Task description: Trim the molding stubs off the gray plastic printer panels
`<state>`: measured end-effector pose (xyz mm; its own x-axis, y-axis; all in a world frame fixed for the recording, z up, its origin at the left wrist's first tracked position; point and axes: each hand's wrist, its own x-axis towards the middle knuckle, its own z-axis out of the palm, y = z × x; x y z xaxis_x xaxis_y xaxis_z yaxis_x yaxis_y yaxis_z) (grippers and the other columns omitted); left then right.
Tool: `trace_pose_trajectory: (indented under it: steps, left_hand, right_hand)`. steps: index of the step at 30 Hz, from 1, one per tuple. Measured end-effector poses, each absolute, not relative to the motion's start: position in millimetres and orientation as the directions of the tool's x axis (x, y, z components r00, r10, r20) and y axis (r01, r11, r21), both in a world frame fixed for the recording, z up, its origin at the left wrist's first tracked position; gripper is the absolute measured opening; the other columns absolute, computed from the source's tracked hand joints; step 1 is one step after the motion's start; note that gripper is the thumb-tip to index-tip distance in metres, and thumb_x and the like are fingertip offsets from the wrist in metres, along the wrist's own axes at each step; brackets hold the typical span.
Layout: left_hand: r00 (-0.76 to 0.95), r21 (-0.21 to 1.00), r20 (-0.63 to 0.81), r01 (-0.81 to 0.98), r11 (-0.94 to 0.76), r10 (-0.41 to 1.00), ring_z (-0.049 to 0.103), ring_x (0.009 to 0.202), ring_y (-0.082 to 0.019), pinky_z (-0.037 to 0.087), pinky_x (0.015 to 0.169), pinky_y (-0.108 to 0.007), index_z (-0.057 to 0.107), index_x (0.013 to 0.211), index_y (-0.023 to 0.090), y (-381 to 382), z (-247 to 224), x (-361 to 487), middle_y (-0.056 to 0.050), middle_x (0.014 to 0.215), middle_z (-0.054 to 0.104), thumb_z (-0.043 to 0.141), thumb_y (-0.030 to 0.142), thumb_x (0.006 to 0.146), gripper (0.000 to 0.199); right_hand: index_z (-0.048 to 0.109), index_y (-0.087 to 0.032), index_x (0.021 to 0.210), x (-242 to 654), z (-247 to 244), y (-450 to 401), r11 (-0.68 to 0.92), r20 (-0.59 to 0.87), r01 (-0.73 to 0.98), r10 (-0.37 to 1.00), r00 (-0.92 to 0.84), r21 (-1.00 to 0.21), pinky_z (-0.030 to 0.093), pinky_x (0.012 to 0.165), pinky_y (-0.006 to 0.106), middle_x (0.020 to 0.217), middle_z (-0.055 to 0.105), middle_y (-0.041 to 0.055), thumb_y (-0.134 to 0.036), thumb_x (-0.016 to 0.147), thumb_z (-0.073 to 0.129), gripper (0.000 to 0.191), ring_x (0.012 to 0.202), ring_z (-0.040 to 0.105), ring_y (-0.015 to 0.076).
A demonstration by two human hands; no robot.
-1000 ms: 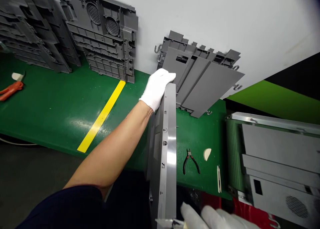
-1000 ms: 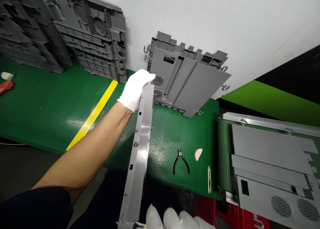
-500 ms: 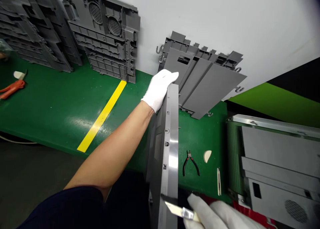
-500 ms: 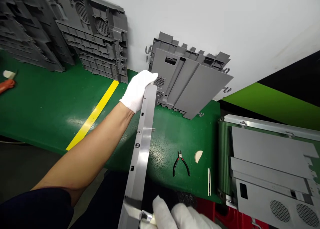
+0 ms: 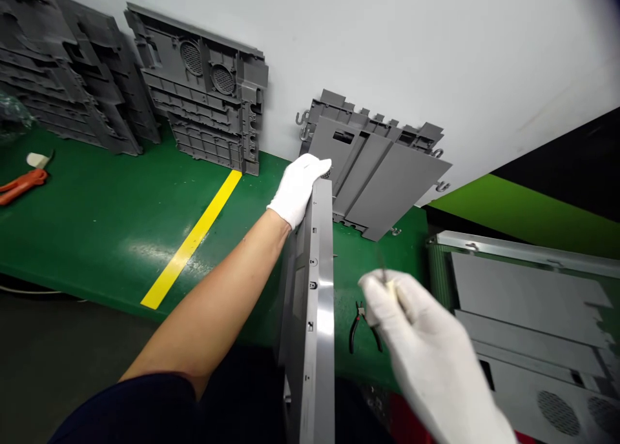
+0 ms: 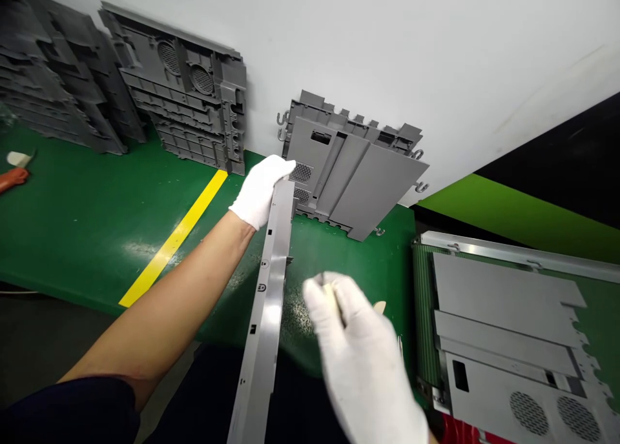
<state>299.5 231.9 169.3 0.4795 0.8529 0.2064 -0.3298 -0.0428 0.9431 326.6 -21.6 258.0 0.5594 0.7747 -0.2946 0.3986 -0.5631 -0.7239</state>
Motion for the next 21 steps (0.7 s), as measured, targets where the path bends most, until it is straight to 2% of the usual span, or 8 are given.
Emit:
trace_pose_trajectory:
  steps: [2,4,8,10,13,15,18,21]
  left_hand:
    - [0.487,0.951,0.190,-0.306,-0.038,0.852,0.031,0.065,-0.012,0.031,0.065,-0.029,0.035,0.065,0.021,232,172,297,0.003,0.070,0.033,0.065,0.031,0.087,0.038]
    - [0.491,0.962,0.172,-0.270,-0.038,0.854,0.030,0.063,-0.012,0.030,0.064,-0.029,0.035,0.065,0.021,232,176,294,0.003,0.068,0.033,0.064,0.033,0.088,0.039]
    - [0.521,0.978,0.113,-0.210,-0.001,0.846,0.032,0.061,-0.012,0.030,0.062,-0.029,0.041,0.063,0.020,233,184,289,0.004,0.065,0.039,0.062,0.035,0.091,0.038]
    - [0.541,0.979,0.078,-0.202,0.039,0.838,0.035,0.060,-0.012,0.031,0.062,-0.029,0.044,0.063,0.020,234,187,287,0.004,0.064,0.042,0.063,0.036,0.091,0.038]
    - [0.560,0.968,0.046,-0.228,0.101,0.827,0.037,0.059,-0.012,0.031,0.061,-0.029,0.048,0.064,0.019,235,188,286,0.003,0.063,0.044,0.063,0.039,0.092,0.037]
    - [0.568,0.957,0.022,-0.251,0.148,0.823,0.038,0.059,-0.012,0.032,0.061,-0.029,0.050,0.065,0.019,237,187,286,0.003,0.063,0.046,0.061,0.043,0.092,0.038]
    - [0.564,0.941,-0.001,-0.280,0.192,0.826,0.040,0.060,-0.012,0.034,0.063,-0.028,0.051,0.066,0.020,239,185,287,0.002,0.065,0.050,0.062,0.048,0.091,0.039]
    - [0.527,0.952,-0.009,-0.256,0.169,0.850,0.045,0.065,-0.014,0.038,0.067,-0.028,0.052,0.067,0.020,242,182,289,0.001,0.067,0.053,0.065,0.047,0.087,0.036]
  right_hand:
    - [0.060,-0.026,0.107,352,263,-12,-0.458,-0.226,0.392,0.830,0.510,-0.798,0.043,0.049,0.024,0.076,0.061,-0.0018,-0.058,0.097,0.047,0.036,0.055,0.051,0.0113]
    - [0.057,-0.027,0.116,373,266,2,-0.406,-0.247,0.372,0.879,0.407,-0.835,0.042,0.044,0.025,0.073,0.059,-0.0027,-0.058,0.099,0.044,0.038,0.048,0.049,0.0111]
    - [0.053,-0.027,0.100,395,270,44,-0.369,-0.276,0.468,0.926,0.256,-0.803,0.039,0.036,0.024,0.056,0.041,-0.0083,-0.064,0.099,0.036,0.041,0.037,0.043,0.0102]
    - [0.048,-0.027,0.093,400,271,65,-0.364,-0.303,0.549,0.931,0.202,-0.753,0.038,0.033,0.023,0.052,0.038,-0.0094,-0.068,0.098,0.032,0.045,0.033,0.044,0.0109]
    - [0.045,-0.026,0.092,404,271,91,-0.405,-0.395,0.616,0.904,0.161,-0.676,0.034,0.030,0.024,0.053,0.045,-0.0078,-0.073,0.096,0.025,0.051,0.032,0.048,0.0136]
    - [0.046,-0.026,0.093,407,268,104,-0.392,-0.404,0.654,0.903,0.142,-0.647,0.034,0.033,0.024,0.056,0.050,-0.0062,-0.072,0.097,0.023,0.051,0.034,0.050,0.0136]
    - [0.048,-0.024,0.086,412,262,120,-0.230,-0.257,0.788,0.962,0.095,-0.572,0.040,0.047,0.025,0.065,0.056,-0.0033,-0.063,0.101,0.026,0.047,0.048,0.053,0.0124]
    - [0.052,-0.023,0.078,412,261,131,-0.156,-0.170,0.920,0.980,0.100,-0.359,0.039,0.056,0.026,0.070,0.061,-0.0011,-0.060,0.102,0.026,0.051,0.058,0.054,0.0138]
